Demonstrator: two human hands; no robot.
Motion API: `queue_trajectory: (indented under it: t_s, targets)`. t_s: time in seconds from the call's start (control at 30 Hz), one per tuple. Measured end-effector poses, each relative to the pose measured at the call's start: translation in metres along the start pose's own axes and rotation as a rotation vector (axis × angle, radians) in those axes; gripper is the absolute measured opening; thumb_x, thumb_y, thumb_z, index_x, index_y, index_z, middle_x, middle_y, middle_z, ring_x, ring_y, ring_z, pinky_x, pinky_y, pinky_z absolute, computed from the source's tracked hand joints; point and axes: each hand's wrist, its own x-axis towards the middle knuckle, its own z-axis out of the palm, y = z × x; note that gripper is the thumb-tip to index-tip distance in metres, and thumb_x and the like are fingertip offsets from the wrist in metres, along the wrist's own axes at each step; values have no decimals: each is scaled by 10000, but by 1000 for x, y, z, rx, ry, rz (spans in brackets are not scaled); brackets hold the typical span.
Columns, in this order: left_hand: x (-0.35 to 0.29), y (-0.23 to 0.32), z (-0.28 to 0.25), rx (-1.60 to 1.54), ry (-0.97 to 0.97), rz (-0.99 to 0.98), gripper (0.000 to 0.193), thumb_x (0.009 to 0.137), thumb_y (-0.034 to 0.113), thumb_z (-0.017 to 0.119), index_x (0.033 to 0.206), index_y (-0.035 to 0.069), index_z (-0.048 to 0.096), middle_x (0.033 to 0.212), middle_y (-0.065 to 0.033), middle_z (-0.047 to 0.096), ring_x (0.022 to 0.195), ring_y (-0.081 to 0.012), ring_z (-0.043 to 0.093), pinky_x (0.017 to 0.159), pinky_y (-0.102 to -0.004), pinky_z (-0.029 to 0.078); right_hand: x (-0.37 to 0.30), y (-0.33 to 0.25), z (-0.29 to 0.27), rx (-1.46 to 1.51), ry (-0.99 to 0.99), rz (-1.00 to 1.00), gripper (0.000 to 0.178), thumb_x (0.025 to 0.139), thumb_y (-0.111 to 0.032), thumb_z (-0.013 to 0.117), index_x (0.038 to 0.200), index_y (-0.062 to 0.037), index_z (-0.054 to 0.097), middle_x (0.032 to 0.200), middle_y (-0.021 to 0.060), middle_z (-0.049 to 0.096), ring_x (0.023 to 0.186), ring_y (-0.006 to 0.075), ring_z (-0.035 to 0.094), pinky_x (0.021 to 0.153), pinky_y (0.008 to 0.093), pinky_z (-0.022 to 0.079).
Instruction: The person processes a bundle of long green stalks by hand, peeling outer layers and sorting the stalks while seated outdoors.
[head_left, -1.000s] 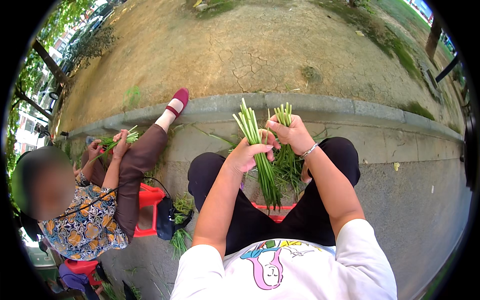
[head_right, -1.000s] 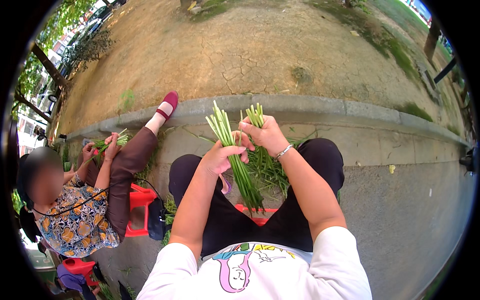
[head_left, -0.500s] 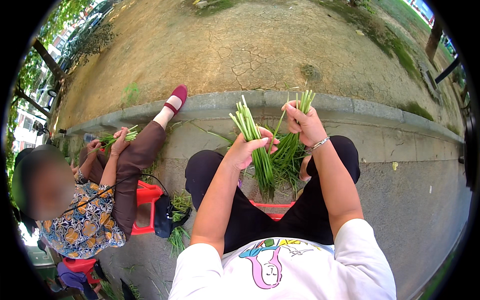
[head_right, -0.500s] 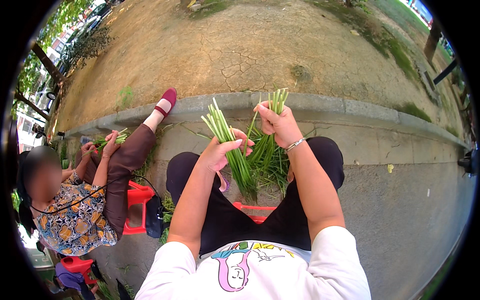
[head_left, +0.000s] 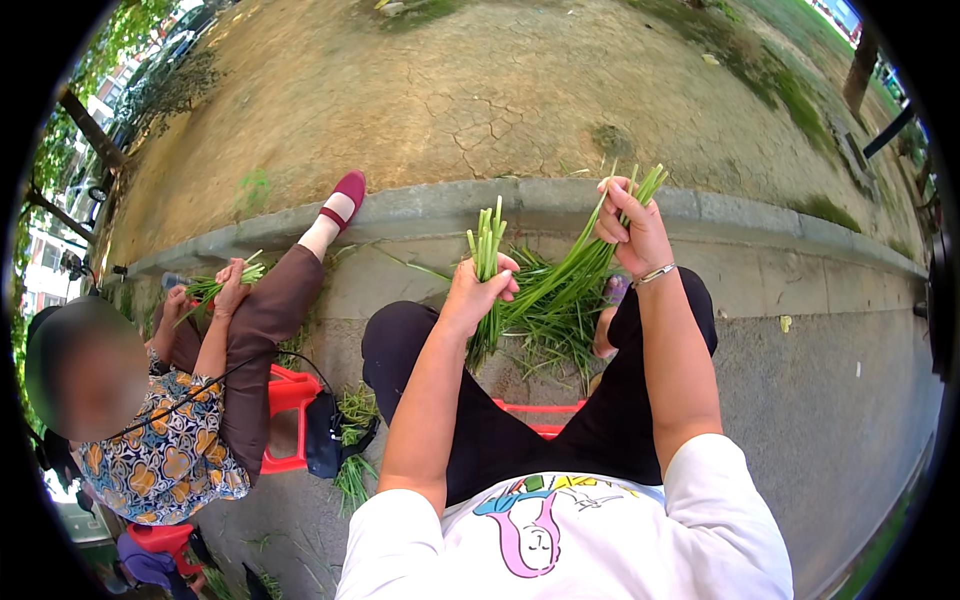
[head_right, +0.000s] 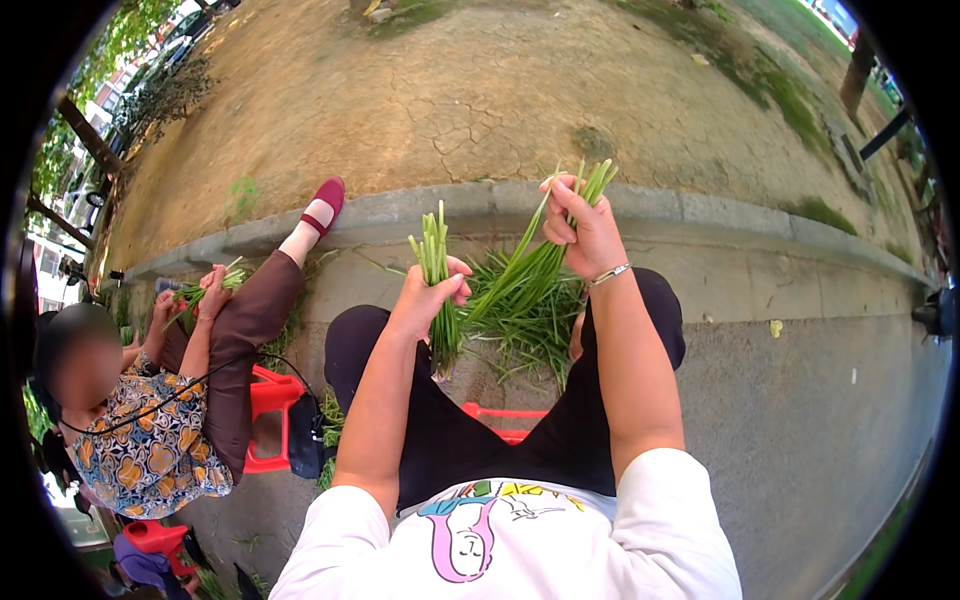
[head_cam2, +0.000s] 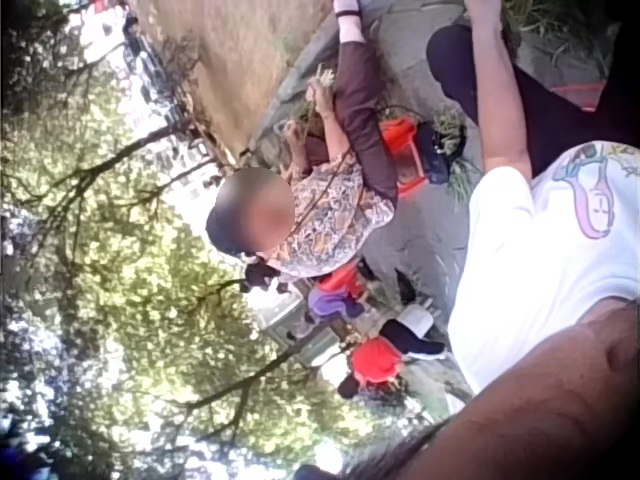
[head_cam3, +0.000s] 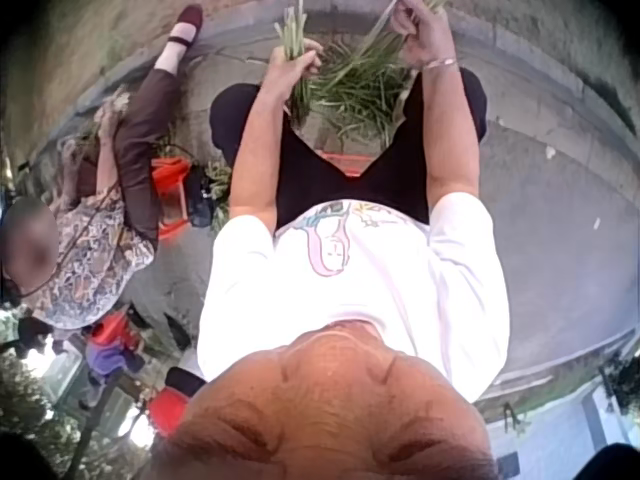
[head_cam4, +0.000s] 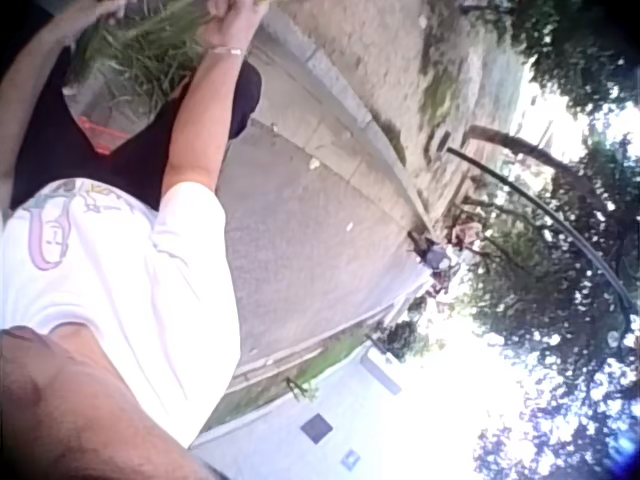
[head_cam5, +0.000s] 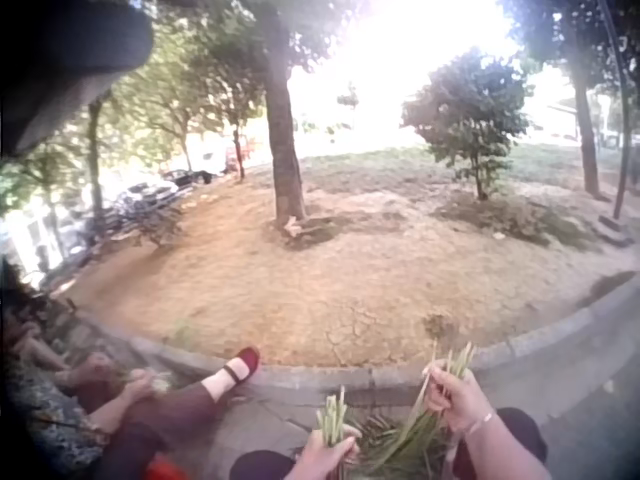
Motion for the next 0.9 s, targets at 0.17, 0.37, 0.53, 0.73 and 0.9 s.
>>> queue_trajectory:
  t_s: [0.17, 0.37, 0.53, 0.73, 0.9]
  targets:
    - [4, -1, -7, 26, 228, 104, 116, 812, 23, 518, 901, -7, 586, 648, -41, 556, 559, -103, 517, 518, -228, 408, 0, -13, -5, -53, 6, -76, 90, 885, -139, 511, 863, -61, 550, 775, 8, 544, 413, 40, 321, 415, 196, 256]
    - [3, 0, -16, -19, 319, 124, 117, 828, 68, 543, 910, -8, 578, 649, -34, 547, 558, -94, 508, 503, -226, 403, -4, -22, -10, -219, 134, -125, 168, 867, -167, 538, 983, -53, 578, 754, -7, 563, 433, 35, 335, 423, 192, 266]
    - [3, 1, -17, -121, 311, 154, 129, 836, 85, 554, 921, -10, 569, 650, -25, 533, 554, -101, 499, 500, -227, 397, -5, -22, -14, -238, 158, -140, 130, 871, -159, 535, 939, -55, 574, 751, -6, 559, 437, 38, 339, 426, 197, 262]
    - [3, 4, -17, -149, 321, 167, 133, 834, 80, 557, 921, -21, 565, 655, -30, 530, 557, -106, 499, 511, -231, 396, -7, -23, -14, -218, 187, -179, 97, 878, -166, 534, 880, -69, 539, 715, 8, 551, 429, 45, 343, 424, 206, 262]
    - [3, 8, -14, -148, 319, 174, 118, 834, 66, 550, 910, -20, 574, 647, -33, 536, 543, -103, 495, 501, -228, 399, -14, -29, -15, -217, 207, -155, 92, 880, -168, 532, 882, -76, 527, 697, 20, 552, 422, 49, 343, 423, 208, 263]
